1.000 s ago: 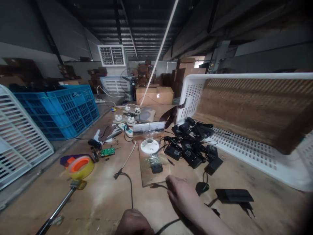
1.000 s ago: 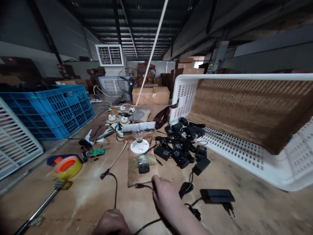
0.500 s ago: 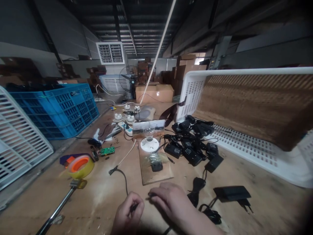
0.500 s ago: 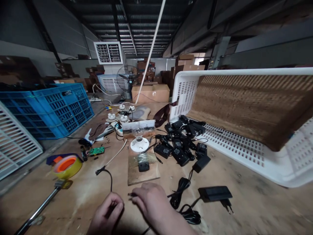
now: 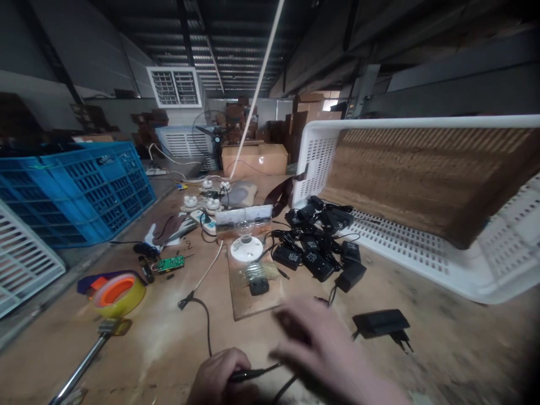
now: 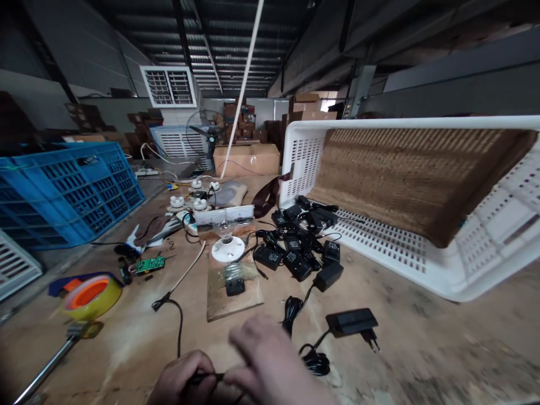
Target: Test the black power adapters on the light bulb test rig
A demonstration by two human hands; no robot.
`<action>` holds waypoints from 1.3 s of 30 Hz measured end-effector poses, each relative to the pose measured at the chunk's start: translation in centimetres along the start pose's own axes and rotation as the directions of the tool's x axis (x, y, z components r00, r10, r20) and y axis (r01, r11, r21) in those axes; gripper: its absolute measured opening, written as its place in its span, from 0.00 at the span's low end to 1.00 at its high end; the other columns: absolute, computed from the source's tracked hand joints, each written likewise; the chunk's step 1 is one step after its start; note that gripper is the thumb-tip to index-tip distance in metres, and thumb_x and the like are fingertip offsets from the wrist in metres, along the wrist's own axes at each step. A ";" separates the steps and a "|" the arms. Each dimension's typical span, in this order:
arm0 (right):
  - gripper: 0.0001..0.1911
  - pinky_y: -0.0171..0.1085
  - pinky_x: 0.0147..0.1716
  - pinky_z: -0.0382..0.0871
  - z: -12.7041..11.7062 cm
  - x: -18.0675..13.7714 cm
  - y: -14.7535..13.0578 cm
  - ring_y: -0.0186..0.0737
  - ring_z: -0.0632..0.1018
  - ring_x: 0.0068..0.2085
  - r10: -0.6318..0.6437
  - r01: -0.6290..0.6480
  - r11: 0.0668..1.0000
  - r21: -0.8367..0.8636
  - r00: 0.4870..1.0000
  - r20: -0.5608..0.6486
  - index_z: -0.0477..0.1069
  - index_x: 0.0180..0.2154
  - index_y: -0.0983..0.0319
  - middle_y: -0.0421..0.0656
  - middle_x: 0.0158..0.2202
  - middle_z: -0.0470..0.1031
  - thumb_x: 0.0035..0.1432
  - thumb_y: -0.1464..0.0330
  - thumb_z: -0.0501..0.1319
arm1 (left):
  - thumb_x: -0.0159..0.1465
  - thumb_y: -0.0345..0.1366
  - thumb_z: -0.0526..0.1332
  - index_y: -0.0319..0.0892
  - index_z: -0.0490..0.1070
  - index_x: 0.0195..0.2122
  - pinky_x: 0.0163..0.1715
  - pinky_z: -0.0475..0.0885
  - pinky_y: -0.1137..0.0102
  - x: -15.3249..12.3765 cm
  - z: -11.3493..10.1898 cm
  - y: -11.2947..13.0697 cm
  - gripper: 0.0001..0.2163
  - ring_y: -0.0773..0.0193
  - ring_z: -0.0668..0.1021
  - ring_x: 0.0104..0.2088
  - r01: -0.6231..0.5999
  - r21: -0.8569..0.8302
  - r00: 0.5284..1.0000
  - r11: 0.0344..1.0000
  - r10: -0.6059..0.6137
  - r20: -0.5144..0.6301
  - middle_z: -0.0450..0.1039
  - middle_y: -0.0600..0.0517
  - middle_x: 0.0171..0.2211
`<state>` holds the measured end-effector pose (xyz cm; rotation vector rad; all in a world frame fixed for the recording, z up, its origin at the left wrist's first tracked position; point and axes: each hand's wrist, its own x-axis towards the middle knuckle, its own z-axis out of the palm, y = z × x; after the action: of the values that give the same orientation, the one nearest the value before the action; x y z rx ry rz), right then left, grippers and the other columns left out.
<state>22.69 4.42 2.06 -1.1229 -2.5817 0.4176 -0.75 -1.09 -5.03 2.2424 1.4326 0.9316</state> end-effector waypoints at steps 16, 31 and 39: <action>0.45 0.49 0.50 0.75 -6.9 -2.1 13.3 0.58 0.80 0.51 0.693 -0.672 0.718 0.180 0.669 -0.268 0.53 0.64 0.66 0.57 0.54 0.75 0.49 0.57 0.65 | 0.74 0.50 0.41 0.47 0.74 0.30 0.26 0.65 0.69 0.2 1.1 -1.0 0.26 0.62 0.76 0.28 -0.131 0.295 0.990 0.946 0.143 -0.019 0.71 0.52 0.26; 0.52 0.53 0.66 0.58 -3.7 5.6 1.6 0.57 0.62 0.67 -0.055 0.055 0.998 -0.008 0.998 -0.018 0.52 0.70 0.69 0.58 0.69 0.57 0.41 0.71 0.62 | 0.72 0.52 0.49 0.46 0.72 0.26 0.24 0.63 0.69 0.4 1.9 -1.6 0.23 0.64 0.75 0.24 -0.095 0.183 0.973 0.979 0.130 -0.192 0.70 0.54 0.22; 0.52 0.55 0.65 0.60 -3.9 5.0 1.4 0.60 0.63 0.66 -0.054 0.054 0.998 -0.008 0.999 0.000 0.52 0.70 0.68 0.59 0.67 0.59 0.41 0.71 0.63 | 0.68 0.60 0.50 0.46 0.74 0.40 0.27 0.71 0.69 0.8 -0.2 0.7 0.24 0.62 0.78 0.26 -0.003 0.062 0.979 0.998 0.015 -0.205 0.77 0.54 0.27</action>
<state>21.75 9.63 5.84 -1.0529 -2.6095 0.3944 -0.20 -0.69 -4.20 2.2521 1.5582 1.1675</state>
